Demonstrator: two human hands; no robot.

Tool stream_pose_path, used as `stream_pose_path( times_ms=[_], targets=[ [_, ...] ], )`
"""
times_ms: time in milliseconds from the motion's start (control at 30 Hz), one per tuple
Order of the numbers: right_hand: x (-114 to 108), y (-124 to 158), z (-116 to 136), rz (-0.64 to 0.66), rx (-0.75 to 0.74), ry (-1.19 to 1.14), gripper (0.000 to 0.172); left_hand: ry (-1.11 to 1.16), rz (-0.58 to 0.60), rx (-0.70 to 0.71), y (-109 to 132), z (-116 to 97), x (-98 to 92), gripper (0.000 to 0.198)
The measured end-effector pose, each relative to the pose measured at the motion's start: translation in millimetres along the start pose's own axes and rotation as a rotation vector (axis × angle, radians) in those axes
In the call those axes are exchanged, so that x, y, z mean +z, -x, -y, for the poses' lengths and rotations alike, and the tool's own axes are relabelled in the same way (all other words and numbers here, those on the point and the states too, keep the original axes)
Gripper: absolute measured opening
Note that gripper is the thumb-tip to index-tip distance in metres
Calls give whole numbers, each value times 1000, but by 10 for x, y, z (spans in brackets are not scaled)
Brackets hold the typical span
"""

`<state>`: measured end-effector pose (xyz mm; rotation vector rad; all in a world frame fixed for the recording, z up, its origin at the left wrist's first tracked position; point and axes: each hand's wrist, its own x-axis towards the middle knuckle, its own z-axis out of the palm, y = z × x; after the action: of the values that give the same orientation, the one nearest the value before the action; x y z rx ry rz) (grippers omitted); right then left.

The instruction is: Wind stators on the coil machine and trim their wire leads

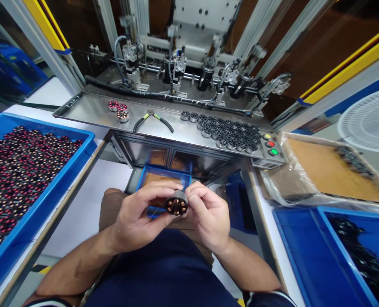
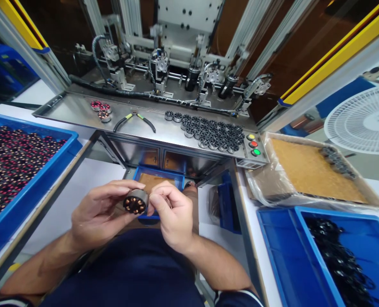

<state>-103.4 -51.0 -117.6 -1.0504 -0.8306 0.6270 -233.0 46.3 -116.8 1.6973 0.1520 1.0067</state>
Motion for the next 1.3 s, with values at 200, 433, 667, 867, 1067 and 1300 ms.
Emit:
stream_pose_path(
  times_ms=[200,433,667,867,1067,1300],
  targets=[
    [-98,-66,168,62,-271,306,9,161,4,-54,9,-77,31,65],
    [-284,-141,374,294,-669,711,12,741,245,-685,-97,-42,10,49],
    [-356,-180,344,351,-787,666,23,854,190,-843,-119,-29,47,23],
    [-478,-224,312,254,-617,586,74,757,98,-800,-71,-51,41,26],
    [-400,-262,376,364,-595,563,34,742,91,-765,-52,-24,52,23],
    [-337,-203,433,323,-539,600,15,722,59,-718,-57,-38,67,21]
  ],
)
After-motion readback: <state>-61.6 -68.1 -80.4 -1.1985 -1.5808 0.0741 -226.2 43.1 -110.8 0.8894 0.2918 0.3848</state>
